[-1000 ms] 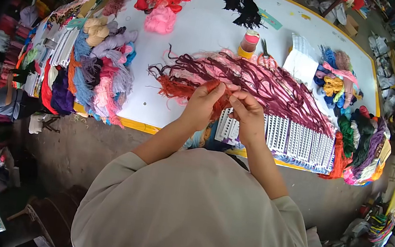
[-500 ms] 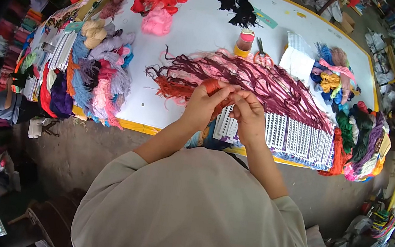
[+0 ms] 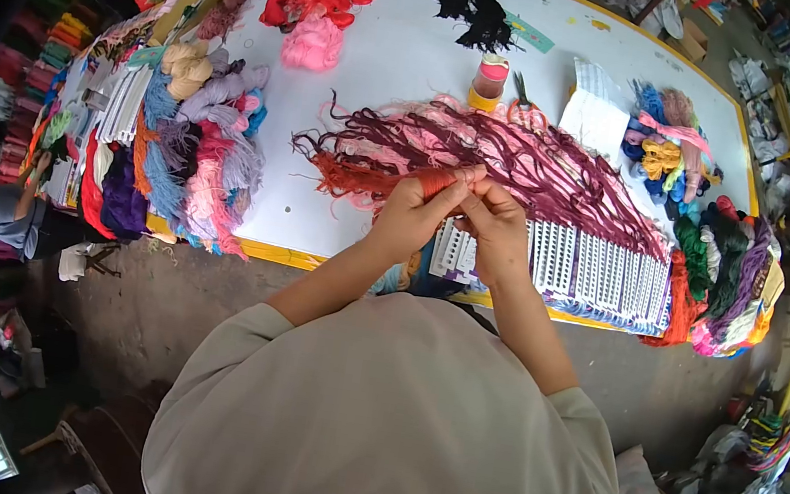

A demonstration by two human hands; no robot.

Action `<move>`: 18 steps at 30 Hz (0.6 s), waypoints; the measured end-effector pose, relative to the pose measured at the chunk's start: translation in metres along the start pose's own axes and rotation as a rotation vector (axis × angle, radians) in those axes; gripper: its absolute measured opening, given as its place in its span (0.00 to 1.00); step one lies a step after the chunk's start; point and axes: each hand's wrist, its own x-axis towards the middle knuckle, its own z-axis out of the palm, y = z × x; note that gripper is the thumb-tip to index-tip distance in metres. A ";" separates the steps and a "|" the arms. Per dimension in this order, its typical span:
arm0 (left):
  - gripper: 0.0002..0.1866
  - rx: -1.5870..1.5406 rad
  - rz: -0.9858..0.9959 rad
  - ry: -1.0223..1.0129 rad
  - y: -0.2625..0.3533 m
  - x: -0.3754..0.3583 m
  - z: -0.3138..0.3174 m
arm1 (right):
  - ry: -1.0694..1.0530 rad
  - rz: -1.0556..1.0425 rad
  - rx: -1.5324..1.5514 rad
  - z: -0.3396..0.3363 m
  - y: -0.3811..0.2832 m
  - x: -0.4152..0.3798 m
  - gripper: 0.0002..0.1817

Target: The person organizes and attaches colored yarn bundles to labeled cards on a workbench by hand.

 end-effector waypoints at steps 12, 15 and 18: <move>0.21 -0.432 -0.170 -0.037 0.007 0.006 -0.021 | -0.013 0.105 -0.133 0.006 -0.011 -0.001 0.05; 0.20 -0.317 -0.139 -0.094 0.005 0.007 -0.020 | -0.038 0.087 -0.155 -0.001 -0.006 0.002 0.05; 0.19 -0.371 -0.150 -0.088 0.001 0.009 -0.020 | -0.003 0.098 -0.044 0.000 -0.008 0.002 0.04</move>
